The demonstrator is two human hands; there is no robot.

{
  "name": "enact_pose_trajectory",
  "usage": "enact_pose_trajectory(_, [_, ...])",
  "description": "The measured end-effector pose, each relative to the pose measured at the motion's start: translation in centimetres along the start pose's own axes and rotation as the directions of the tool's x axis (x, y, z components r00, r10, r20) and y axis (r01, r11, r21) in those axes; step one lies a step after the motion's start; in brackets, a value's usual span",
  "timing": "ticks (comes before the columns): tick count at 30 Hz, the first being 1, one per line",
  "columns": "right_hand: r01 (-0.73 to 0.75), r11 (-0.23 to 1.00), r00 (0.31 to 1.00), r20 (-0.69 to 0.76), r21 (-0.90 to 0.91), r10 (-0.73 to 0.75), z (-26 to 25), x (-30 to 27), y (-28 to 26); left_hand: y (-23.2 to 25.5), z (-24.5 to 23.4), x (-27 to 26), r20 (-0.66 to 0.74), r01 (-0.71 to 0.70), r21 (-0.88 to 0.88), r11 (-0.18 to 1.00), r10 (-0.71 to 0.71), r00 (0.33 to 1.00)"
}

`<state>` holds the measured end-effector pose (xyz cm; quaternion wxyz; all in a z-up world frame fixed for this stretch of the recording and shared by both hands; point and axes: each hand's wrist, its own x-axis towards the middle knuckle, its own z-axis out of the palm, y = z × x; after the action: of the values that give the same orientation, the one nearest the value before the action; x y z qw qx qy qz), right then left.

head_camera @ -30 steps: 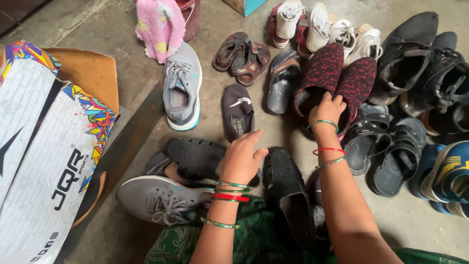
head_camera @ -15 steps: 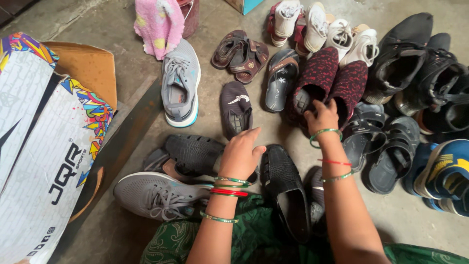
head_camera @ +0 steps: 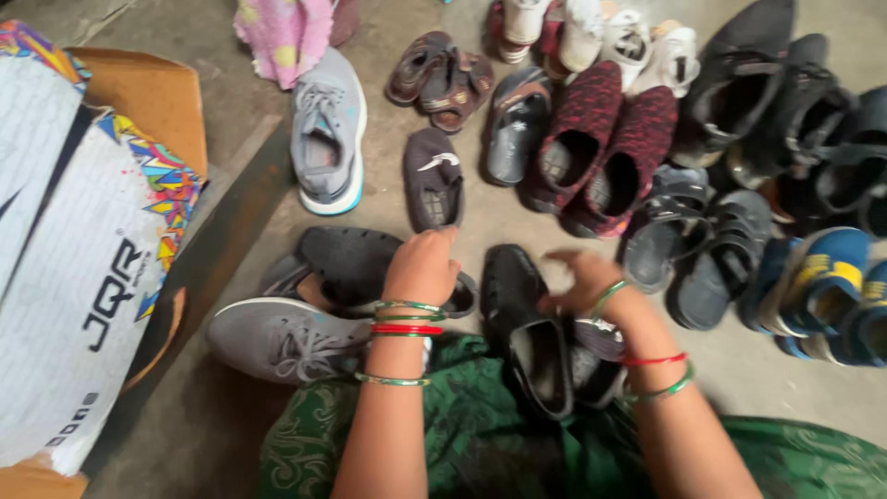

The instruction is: The person sits on the floor and organizes various shoes, including sneakers, sandals, and slippers, by pairing and aligning them. They then open a shoebox and place a pair of sandals inside before closing the box.

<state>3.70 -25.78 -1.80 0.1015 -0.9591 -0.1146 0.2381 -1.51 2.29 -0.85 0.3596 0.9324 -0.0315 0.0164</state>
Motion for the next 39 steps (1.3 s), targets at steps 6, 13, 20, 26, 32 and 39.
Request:
enact_pose_trajectory(6, [0.004, 0.846, 0.983, 0.155, 0.533, -0.102, 2.9, -5.1, 0.9, 2.0, 1.1, -0.6, 0.022, -0.066, 0.019, 0.998, 0.066, 0.998])
enact_pose_trajectory(13, [0.139, 0.948, 0.97, -0.231, 0.286, -0.072, 8.6, -5.6, 3.0, 7.1, 4.2, -2.4, 0.167, -0.038, 0.166, 0.985, 0.01, 0.986])
enact_pose_trajectory(20, [0.145, 0.854, 0.878, -0.463, 0.5, 0.122, 3.5, -9.7, 3.7, 13.3, 7.0, -5.1, -0.01, -0.036, 0.044, 0.998, 0.037, 0.999])
enact_pose_trajectory(26, [0.2, 0.87, 0.673, -0.709, 0.45, 0.212, -1.7, -10.2, 11.4, 19.7, 14.8, 0.4, -0.215, -0.221, -0.082, 0.972, 0.199, 0.956])
enact_pose_trajectory(32, [0.15, 0.816, 0.533, -0.741, 0.558, 0.408, -2.1, -5.1, 16.3, 22.1, 23.4, 8.7, -0.322, -0.228, -0.076, 0.971, 0.192, 0.927])
enact_pose_trajectory(39, [0.183, 0.82, 0.493, -0.773, 0.542, 0.4, 0.5, -1.2, 18.4, 18.4, 30.0, 11.6, -0.376, -0.272, -0.051, 0.961, 0.234, 0.897])
